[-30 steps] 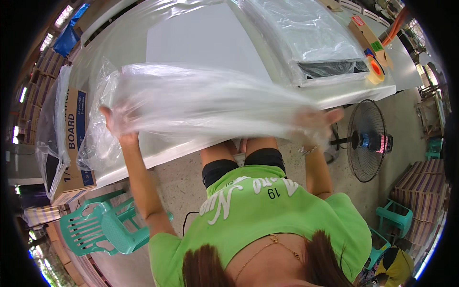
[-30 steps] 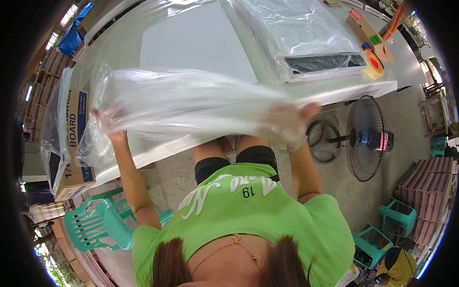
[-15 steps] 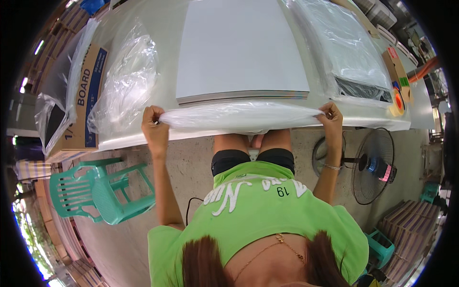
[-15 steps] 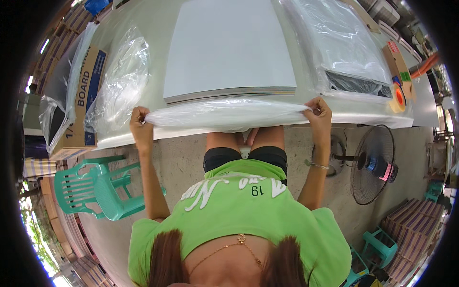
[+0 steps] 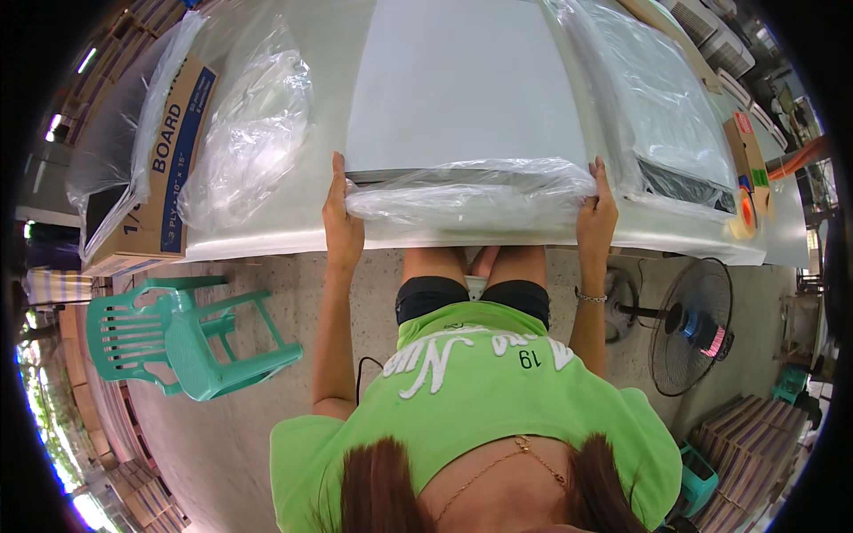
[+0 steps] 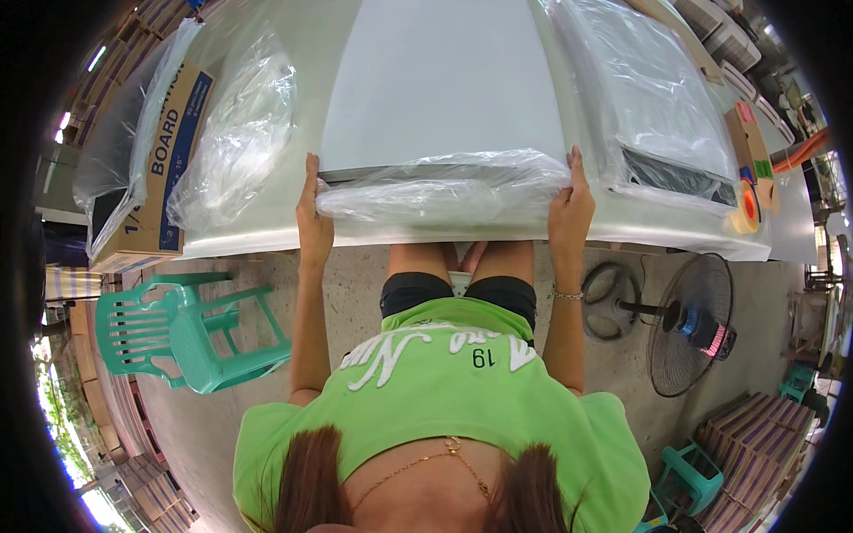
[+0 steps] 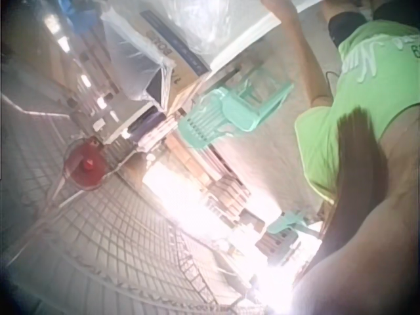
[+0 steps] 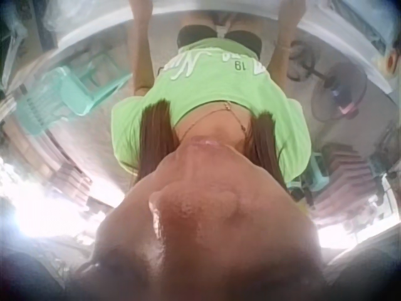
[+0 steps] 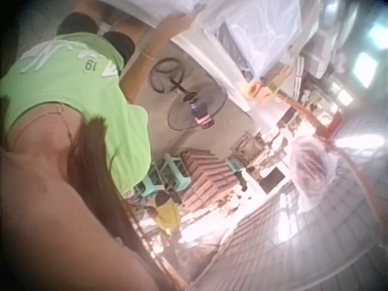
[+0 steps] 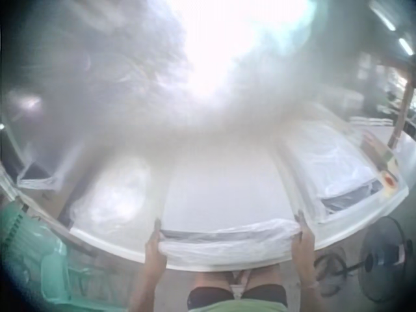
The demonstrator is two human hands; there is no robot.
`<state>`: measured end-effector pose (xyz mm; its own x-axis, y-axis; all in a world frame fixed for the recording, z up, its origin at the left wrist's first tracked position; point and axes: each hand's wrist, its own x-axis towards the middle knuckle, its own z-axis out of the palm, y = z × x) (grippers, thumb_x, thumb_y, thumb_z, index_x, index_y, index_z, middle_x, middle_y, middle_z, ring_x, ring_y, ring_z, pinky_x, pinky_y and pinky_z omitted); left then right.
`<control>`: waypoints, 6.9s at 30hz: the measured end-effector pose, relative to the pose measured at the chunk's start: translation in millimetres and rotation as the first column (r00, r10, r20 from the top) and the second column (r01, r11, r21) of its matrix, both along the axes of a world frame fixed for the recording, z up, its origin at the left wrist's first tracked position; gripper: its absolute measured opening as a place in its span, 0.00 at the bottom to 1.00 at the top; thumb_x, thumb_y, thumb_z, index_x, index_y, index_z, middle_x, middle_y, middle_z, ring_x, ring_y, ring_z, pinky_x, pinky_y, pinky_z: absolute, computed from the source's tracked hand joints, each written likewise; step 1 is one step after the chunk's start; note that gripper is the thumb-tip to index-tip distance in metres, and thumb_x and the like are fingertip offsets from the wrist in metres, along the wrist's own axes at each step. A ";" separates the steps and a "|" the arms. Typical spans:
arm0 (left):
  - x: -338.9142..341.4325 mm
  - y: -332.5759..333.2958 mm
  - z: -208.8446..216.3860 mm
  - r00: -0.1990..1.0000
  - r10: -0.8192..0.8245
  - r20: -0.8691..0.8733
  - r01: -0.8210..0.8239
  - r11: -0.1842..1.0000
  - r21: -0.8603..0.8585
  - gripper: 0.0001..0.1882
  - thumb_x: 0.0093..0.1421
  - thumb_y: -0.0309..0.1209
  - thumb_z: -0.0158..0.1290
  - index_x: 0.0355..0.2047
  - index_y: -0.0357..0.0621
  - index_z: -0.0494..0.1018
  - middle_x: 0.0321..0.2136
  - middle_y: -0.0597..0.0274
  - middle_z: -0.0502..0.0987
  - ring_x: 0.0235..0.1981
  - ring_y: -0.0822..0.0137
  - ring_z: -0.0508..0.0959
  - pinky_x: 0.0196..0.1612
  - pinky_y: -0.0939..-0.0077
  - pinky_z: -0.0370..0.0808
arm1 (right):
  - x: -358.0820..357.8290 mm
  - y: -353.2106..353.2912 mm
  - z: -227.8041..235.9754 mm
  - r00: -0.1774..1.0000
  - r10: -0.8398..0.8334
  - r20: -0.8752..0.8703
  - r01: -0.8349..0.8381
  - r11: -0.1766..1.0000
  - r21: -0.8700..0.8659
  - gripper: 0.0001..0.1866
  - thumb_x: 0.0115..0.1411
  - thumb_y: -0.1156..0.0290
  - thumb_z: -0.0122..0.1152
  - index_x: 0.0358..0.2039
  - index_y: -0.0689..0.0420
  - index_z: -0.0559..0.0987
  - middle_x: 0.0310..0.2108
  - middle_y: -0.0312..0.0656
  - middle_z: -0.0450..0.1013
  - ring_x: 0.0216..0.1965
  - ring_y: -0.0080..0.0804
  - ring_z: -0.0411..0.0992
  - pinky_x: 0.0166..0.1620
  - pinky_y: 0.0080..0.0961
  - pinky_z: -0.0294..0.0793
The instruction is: The person packages foam boards by sliding them into individual plastic sleeves, then placing them onto a stack on the work table.
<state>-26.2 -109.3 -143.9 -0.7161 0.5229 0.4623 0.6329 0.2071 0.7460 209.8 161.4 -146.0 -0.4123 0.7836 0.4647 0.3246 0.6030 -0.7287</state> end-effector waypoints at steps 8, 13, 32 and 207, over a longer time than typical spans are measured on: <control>0.4 0.3 8.4 0.965 0.024 0.261 -0.036 0.999 0.041 0.33 0.54 0.12 0.37 0.62 0.39 0.57 0.51 0.49 0.70 0.45 0.65 0.69 0.55 0.81 0.60 | 0.9 3.9 27.8 0.998 -0.048 0.048 0.055 0.983 -0.175 0.30 0.50 0.89 0.37 0.53 0.57 0.74 0.48 0.45 0.74 0.37 0.22 0.72 0.37 0.15 0.68; -7.2 1.3 4.3 0.950 -0.009 0.311 -0.062 0.975 0.215 0.29 0.56 0.13 0.38 0.59 0.39 0.62 0.44 0.55 0.74 0.44 0.68 0.71 0.54 0.81 0.64 | -0.7 -3.1 62.9 0.999 -0.032 -0.015 0.030 0.991 -0.128 0.31 0.46 0.90 0.38 0.50 0.56 0.76 0.45 0.46 0.76 0.29 0.22 0.69 0.36 0.15 0.67; -73.9 13.7 214.5 0.993 -0.010 -0.116 0.057 0.912 0.407 0.18 0.52 0.15 0.39 0.42 0.34 0.72 0.39 0.56 0.76 0.43 0.68 0.74 0.52 0.76 0.68 | 24.2 88.3 205.9 0.947 0.127 -0.294 -0.033 0.952 0.305 0.26 0.43 0.85 0.41 0.42 0.62 0.79 0.41 0.44 0.75 0.47 0.27 0.71 0.47 0.20 0.69; -122.7 101.8 292.2 0.882 0.215 -0.419 0.088 0.799 0.595 0.23 0.62 0.31 0.50 0.57 0.44 0.62 0.51 0.57 0.65 0.49 0.68 0.65 0.51 0.74 0.61 | -120.6 110.8 271.9 0.566 0.525 -0.636 -0.021 0.780 0.626 0.30 0.61 0.59 0.53 0.59 0.59 0.59 0.59 0.45 0.56 0.59 0.40 0.57 0.59 0.35 0.57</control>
